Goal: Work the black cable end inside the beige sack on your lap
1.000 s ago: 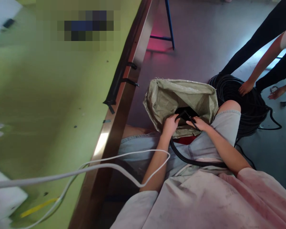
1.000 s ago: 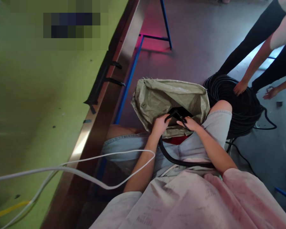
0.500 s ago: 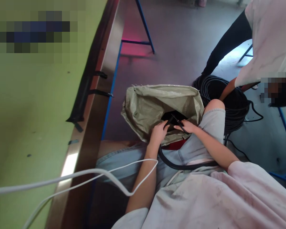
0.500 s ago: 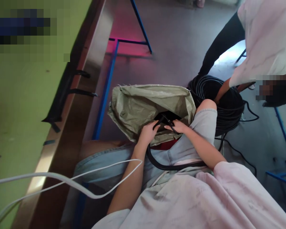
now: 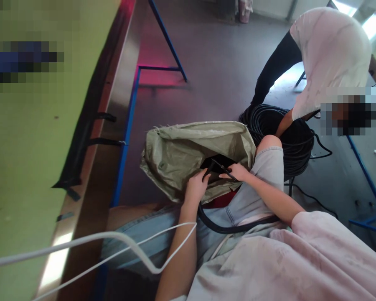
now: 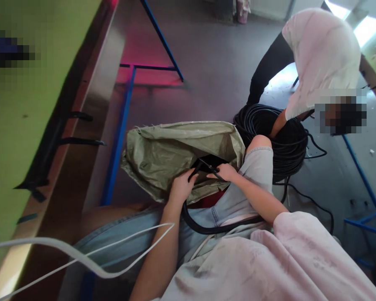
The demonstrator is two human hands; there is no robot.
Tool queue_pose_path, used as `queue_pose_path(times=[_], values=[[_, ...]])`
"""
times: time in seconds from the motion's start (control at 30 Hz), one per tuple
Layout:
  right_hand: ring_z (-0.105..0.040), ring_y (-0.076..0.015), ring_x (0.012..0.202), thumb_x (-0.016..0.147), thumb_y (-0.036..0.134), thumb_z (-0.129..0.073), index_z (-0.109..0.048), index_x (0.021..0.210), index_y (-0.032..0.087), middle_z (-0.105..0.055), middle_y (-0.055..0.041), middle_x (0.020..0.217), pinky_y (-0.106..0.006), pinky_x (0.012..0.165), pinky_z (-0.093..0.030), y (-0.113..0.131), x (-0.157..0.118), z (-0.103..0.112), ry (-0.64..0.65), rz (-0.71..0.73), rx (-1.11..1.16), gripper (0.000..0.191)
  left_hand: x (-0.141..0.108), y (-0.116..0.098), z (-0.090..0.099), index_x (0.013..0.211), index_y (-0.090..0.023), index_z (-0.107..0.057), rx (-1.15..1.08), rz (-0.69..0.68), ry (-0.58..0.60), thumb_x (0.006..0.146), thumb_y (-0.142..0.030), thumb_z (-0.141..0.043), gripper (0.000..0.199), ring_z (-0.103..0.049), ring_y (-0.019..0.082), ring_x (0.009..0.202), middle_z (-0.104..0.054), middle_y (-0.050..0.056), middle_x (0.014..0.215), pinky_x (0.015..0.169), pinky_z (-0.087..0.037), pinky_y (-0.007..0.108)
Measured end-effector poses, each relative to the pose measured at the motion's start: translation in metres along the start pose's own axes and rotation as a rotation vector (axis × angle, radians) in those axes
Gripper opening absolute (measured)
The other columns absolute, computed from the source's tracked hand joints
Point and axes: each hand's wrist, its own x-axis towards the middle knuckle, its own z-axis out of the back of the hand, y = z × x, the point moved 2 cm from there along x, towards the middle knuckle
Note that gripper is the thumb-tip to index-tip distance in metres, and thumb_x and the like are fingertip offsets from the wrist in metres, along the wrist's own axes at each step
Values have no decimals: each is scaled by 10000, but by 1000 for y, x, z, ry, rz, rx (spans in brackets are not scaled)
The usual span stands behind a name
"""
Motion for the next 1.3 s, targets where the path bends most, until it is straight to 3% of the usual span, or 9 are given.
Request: queue_pose_path(times=[0.13,0.33,0.5,0.57,0.7,0.87,1.07,1.23,1.3], values=[[-690,-202,907,798,772,-755,-732,983,161,-700,-104,1098,-237,722,-473,-2,3,-4,-47,52,19,639,-1,0,1,1383,-159,-689,14,-39,6,1023,-250,-544,399,-726,297,1138,-727,157,1304,1033,-560,397],[-675,-213,783,874,853,-578,-690,698,202,-656,-31,722,-259,652,-413,-3,4,-1,61,-8,70,683,-1,10,-3,1359,-144,-706,37,14,1,1010,-261,-564,395,-741,311,1095,-746,168,1261,987,-572,388],[-686,-194,924,798,813,-724,-732,908,175,-708,-73,1049,-231,715,-450,1,4,-1,-50,84,81,648,2,17,-7,1341,-130,-706,25,-34,-55,1015,-295,-536,403,-747,319,1058,-753,177,1233,935,-581,388],[-688,-198,911,814,827,-693,-734,889,178,-713,-65,1007,-234,689,-444,1,5,-3,-22,76,91,654,3,19,-8,1326,-138,-713,22,-58,-50,1011,-301,-538,396,-748,313,1050,-757,170,1224,916,-581,372],[-674,-197,779,858,842,-618,-720,755,197,-655,-16,722,-247,631,-399,0,5,-3,44,6,114,660,2,22,-9,1325,-146,-711,33,-52,-32,1012,-328,-530,405,-753,313,1010,-771,162,1179,883,-582,365],[-678,-188,888,767,798,-761,-745,903,176,-700,-55,987,-233,725,-469,2,5,-4,-29,126,152,637,1,21,-9,1329,-148,-711,9,-62,-43,1010,-336,-518,418,-744,307,1058,-765,161,1207,908,-573,348],[-653,-197,762,839,796,-690,-690,710,189,-630,-22,716,-253,645,-403,-3,6,-6,23,15,122,620,0,21,-8,1345,-159,-709,13,-25,-31,1011,-342,-520,424,-755,309,1019,-778,154,1167,895,-573,353],[-643,-173,860,754,770,-794,-709,889,168,-662,-61,1001,-228,724,-461,-1,9,-10,-97,139,179,622,-2,19,-7,1340,-154,-710,-6,-27,-49,1005,-327,-532,417,-749,300,1064,-770,154,1203,920,-570,340],[-629,-170,812,795,792,-738,-699,831,171,-652,-46,916,-230,690,-438,1,9,-9,-84,126,166,623,-2,17,-7,1346,-152,-707,-3,-24,-27,1002,-317,-535,417,-749,303,1064,-772,157,1193,924,-571,348]])
